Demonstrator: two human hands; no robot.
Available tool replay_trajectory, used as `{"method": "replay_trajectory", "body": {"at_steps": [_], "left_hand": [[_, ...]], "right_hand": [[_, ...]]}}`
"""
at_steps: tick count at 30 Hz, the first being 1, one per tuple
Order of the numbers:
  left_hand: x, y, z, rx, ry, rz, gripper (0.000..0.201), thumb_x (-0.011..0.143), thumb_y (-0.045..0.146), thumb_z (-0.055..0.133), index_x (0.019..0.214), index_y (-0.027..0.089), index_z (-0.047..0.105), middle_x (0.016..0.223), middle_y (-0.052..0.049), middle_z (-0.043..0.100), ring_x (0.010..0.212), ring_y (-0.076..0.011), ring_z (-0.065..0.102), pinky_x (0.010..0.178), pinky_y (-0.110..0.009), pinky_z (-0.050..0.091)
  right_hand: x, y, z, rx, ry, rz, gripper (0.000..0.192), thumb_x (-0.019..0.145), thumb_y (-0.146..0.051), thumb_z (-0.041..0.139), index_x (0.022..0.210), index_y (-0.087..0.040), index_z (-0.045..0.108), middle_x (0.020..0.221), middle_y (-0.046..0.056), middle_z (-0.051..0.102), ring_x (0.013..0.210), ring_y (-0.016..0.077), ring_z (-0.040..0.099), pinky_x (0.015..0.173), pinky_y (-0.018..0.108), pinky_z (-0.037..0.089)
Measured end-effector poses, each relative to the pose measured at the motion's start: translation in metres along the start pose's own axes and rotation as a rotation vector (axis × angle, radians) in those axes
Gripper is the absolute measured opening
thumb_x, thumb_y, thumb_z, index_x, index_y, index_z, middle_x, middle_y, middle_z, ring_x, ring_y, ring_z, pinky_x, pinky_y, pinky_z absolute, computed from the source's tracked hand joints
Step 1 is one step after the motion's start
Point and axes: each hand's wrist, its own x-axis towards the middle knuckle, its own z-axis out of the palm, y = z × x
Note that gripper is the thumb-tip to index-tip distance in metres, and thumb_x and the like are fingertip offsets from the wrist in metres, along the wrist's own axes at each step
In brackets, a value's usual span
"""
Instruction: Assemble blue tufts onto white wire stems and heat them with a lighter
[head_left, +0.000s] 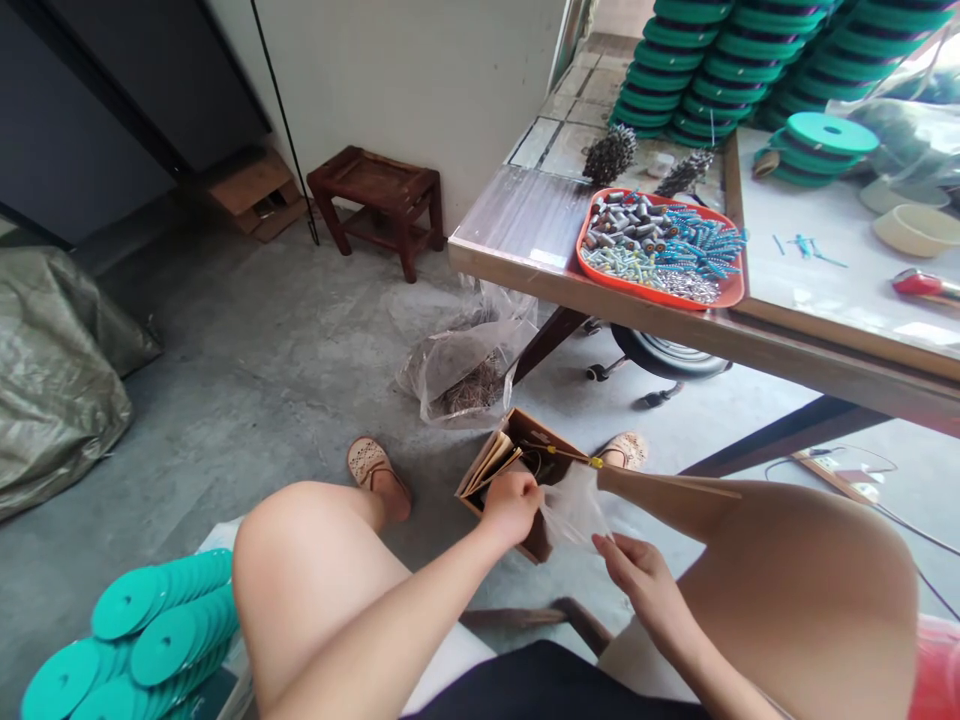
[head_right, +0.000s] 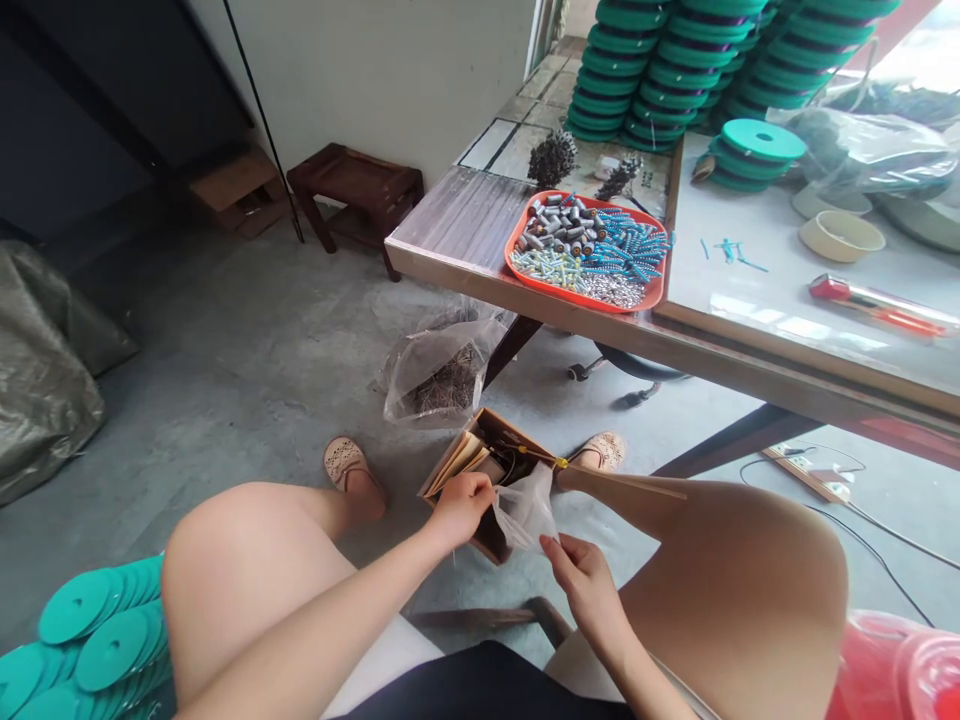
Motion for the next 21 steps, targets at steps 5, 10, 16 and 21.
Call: {"method": "replay_trajectory", "body": {"at_steps": [5, 10, 16, 21], "left_hand": [[-0.019, 0.008, 0.022, 0.029, 0.011, 0.099, 0.017, 0.073, 0.016, 0.047, 0.062, 0.014, 0.06, 0.058, -0.002, 0.058, 0.057, -0.011, 0.05, 0.056, -0.023, 0.03], [-0.029, 0.013, 0.051, 0.05, 0.023, 0.123, 0.025, 0.073, 0.018, 0.04, 0.068, 0.015, 0.065, 0.068, -0.007, 0.066, 0.062, -0.014, 0.054, 0.057, -0.025, 0.03], [-0.036, 0.011, 0.058, 0.073, -0.058, 0.156, 0.025, 0.072, 0.019, 0.041, 0.069, 0.016, 0.065, 0.068, -0.007, 0.066, 0.062, -0.0155, 0.056, 0.058, -0.025, 0.034], [-0.045, 0.012, 0.066, 0.084, -0.114, 0.162, 0.026, 0.074, 0.02, 0.041, 0.072, 0.016, 0.066, 0.069, -0.008, 0.066, 0.066, -0.0197, 0.059, 0.061, -0.029, 0.04]], "right_hand": [[0.001, 0.006, -0.016, -0.358, 0.33, -0.212, 0.024, 0.069, -0.025, 0.046, 0.054, -0.021, 0.029, 0.052, 0.0, 0.033, 0.05, 0.0139, 0.032, 0.049, 0.026, 0.025], [-0.006, 0.018, -0.016, -0.564, 0.238, -0.586, 0.024, 0.076, -0.013, 0.038, 0.06, -0.019, 0.055, 0.07, 0.007, 0.061, 0.073, 0.0215, 0.051, 0.071, 0.034, 0.038], [-0.001, 0.038, -0.016, -0.767, -0.22, -0.681, 0.041, 0.079, -0.009, 0.031, 0.097, -0.016, 0.067, 0.103, 0.009, 0.066, 0.102, 0.0205, 0.058, 0.088, 0.032, 0.045], [0.017, 0.059, -0.011, -0.792, -0.208, -0.52, 0.043, 0.077, -0.022, 0.041, 0.113, -0.011, 0.061, 0.122, 0.013, 0.055, 0.11, 0.0288, 0.053, 0.091, 0.04, 0.044]]}}
